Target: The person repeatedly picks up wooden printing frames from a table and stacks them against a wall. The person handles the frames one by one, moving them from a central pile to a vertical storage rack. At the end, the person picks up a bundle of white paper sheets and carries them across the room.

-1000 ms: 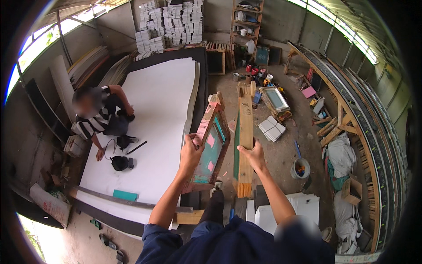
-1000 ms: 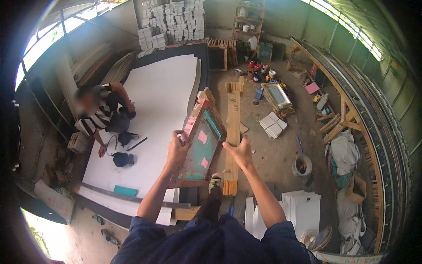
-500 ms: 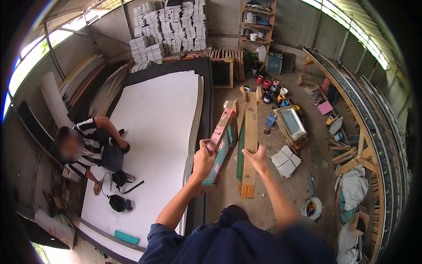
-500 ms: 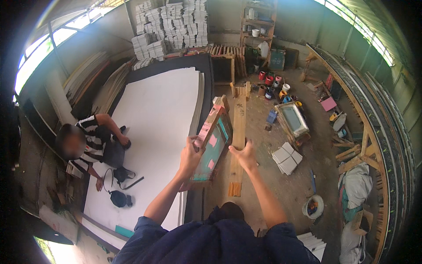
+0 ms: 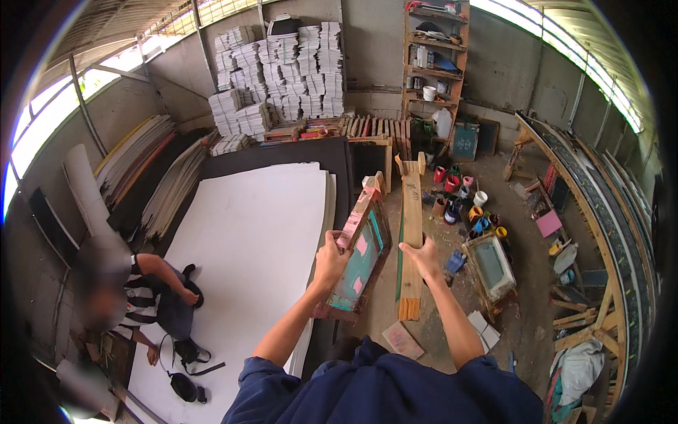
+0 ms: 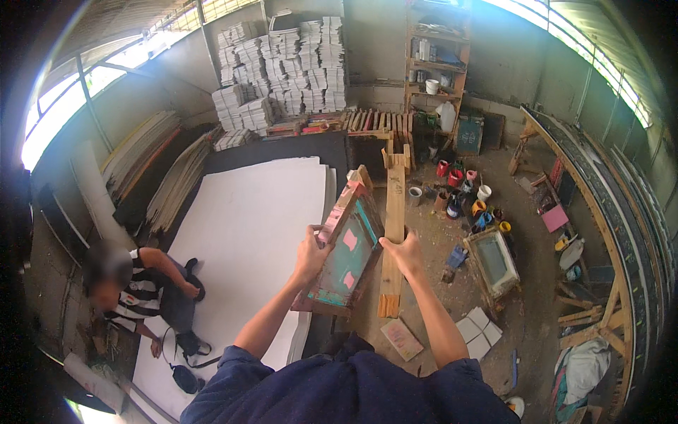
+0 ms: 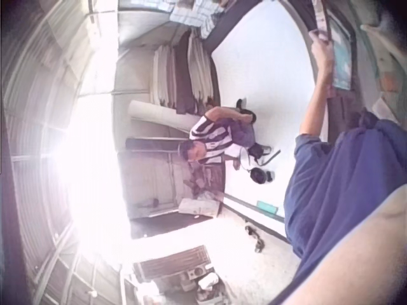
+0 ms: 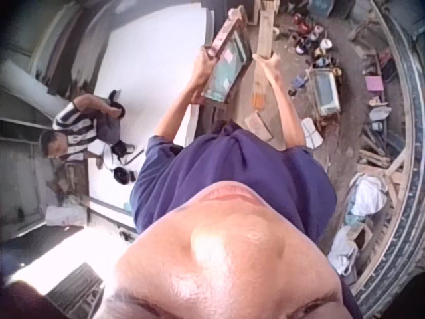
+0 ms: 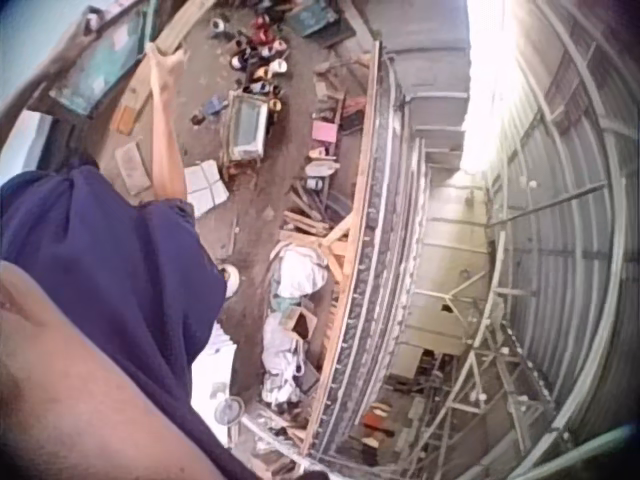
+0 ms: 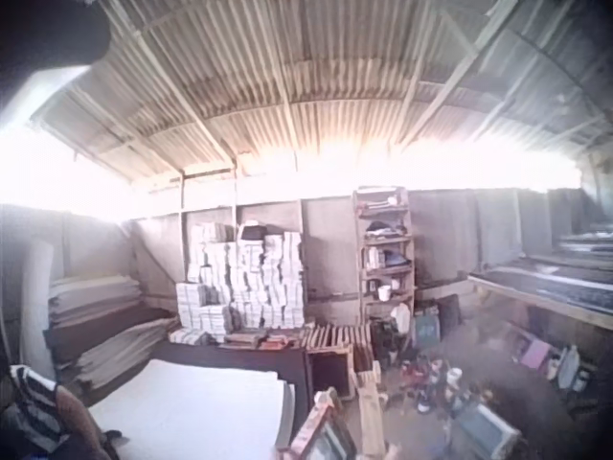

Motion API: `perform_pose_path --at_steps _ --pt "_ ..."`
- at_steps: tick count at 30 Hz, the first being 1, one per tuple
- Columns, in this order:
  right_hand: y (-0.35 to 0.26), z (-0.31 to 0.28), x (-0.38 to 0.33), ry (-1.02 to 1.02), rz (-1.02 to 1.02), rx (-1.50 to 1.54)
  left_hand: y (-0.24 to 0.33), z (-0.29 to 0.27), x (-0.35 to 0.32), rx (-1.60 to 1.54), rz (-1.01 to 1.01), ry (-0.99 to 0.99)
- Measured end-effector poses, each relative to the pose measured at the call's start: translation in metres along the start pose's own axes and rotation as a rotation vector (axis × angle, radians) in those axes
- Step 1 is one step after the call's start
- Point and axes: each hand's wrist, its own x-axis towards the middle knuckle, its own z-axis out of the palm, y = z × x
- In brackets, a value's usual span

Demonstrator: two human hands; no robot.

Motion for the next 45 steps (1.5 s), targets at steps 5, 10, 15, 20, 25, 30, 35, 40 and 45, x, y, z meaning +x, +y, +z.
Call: perform_pose_path --at_steps 5,10,15,20,25,30,35,40,45 --pt "0.018 0.018 0.127 -0.09 -0.032 0.062 -0.03 0.04 0.131 0.0 0.019 0.0" --pt "0.039 0.045 0.26 0.0 -0.049 -0.059 -0.044 0.082 0.271 -0.065 0.144 -0.021" --pt "0.086 0.062 0.39 0.141 -0.041 -0.089 -0.045 0.125 0.409 -0.024 0.144 -0.116" --pt "0.08 0.074 0.497 0.226 0.029 0.008 -0.043 0.172 0.532 -0.035 0.164 -0.179" --pt "0.118 0.083 0.611 0.348 0.056 -0.015 -0.058 0.248 0.645 -0.024 0.192 -0.236" --pt "0.225 0.094 0.746 0.404 0.104 -0.103 -0.084 0.34 0.757 0.034 0.206 -0.285" --pt "0.293 0.1 0.846 0.3 0.339 0.11 -0.124 0.426 0.857 0.096 0.163 -0.359" --pt "0.359 0.134 0.9 0.158 0.679 0.148 -0.187 0.483 0.917 0.09 0.185 -0.433" --pt "0.421 0.165 0.928 0.172 0.84 0.387 -0.252 0.537 0.948 0.022 0.11 -0.548"
